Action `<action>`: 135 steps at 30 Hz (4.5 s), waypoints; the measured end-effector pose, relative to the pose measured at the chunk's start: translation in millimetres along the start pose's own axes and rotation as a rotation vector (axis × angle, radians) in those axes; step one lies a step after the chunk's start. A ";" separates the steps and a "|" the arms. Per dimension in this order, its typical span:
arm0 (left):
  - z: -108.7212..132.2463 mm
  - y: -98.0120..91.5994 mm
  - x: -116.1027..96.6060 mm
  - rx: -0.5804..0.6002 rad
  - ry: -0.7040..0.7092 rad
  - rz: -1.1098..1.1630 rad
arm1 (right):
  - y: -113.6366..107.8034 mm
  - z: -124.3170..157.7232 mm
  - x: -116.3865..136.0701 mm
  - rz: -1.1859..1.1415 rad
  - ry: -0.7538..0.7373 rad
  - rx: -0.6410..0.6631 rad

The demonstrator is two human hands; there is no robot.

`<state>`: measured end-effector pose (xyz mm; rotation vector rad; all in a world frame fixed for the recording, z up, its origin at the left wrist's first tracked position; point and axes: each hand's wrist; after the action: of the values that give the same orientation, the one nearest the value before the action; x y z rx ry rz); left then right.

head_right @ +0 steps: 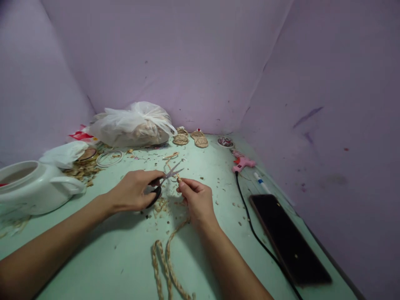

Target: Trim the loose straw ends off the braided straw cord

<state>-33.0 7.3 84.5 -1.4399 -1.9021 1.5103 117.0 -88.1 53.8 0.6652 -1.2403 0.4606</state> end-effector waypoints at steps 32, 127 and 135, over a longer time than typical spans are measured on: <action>-3.4 10.9 2.1 0.028 -0.016 0.256 | -2.2 -0.8 -2.2 0.106 -0.084 0.064; 3.2 23.5 -7.2 -0.273 -0.209 0.131 | -1.7 -0.3 3.8 -0.054 -0.051 -0.093; -2.8 23.0 -5.2 -0.306 -0.449 0.590 | -0.4 2.0 7.3 0.003 -0.013 -0.038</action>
<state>-17.1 2.9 67.5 -2.0792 -2.1468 2.0046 117.9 -90.0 61.1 0.6346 -1.2598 0.4348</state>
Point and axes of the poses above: each hand's wrist, its own z-axis away from the middle knuckle, its own y-axis out of the palm, x = y × z, and after that the axes turned 12 degrees about -x, right-handed
